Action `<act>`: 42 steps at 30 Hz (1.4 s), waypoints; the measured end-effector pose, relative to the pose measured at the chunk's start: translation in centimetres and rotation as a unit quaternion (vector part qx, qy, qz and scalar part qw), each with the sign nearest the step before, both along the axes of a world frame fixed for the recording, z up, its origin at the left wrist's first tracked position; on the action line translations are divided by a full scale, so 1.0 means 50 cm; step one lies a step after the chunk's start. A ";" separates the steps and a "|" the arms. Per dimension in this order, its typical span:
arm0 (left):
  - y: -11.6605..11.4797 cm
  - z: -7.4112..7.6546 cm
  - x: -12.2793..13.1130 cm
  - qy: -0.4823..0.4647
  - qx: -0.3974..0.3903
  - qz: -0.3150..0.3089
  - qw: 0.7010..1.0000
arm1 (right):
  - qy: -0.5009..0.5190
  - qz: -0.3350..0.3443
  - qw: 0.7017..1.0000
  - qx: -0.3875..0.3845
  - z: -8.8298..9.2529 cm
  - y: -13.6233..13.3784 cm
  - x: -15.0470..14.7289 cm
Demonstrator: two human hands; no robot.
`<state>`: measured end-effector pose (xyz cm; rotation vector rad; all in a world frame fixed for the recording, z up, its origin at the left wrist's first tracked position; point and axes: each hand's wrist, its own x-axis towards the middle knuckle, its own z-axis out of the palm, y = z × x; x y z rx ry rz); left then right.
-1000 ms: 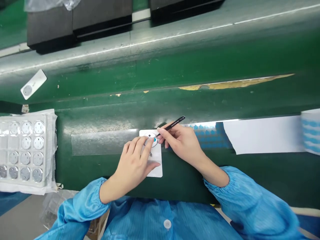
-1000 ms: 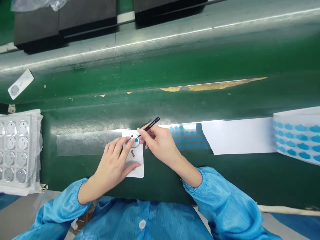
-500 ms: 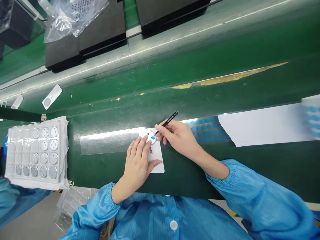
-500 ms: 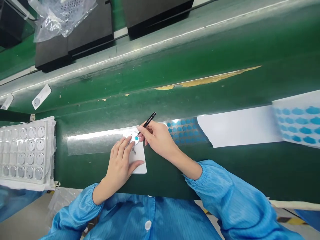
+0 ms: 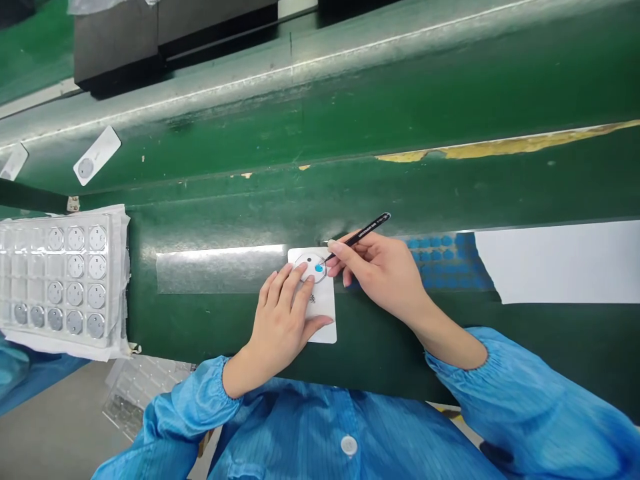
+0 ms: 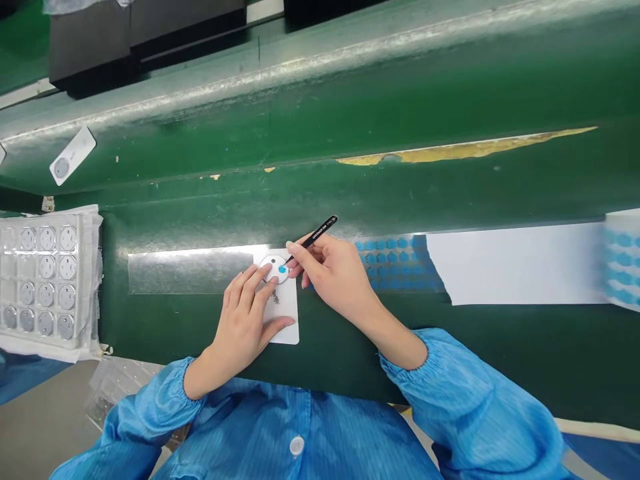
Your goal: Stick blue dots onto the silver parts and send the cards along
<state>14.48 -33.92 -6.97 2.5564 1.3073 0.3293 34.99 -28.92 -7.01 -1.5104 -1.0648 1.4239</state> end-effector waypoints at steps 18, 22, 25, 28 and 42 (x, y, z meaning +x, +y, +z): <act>-0.001 -0.005 0.000 -0.002 0.000 0.000 1.000 | -0.025 -0.002 1.000 0.006 0.002 0.000 0.000; -0.001 -0.003 0.001 0.000 -0.003 0.001 1.000 | -0.029 -0.007 1.000 0.007 0.003 0.000 -0.001; -0.001 -0.002 0.001 -0.001 -0.001 0.001 1.000 | -0.032 -0.006 0.999 0.009 0.005 0.000 -0.002; -0.001 -0.001 0.001 -0.002 -0.003 0.002 1.000 | -0.034 -0.003 0.999 0.013 0.004 0.000 -0.001; 0.002 0.024 0.008 0.105 -0.007 -0.011 0.994 | -0.021 -0.004 0.999 0.029 0.007 0.000 -0.005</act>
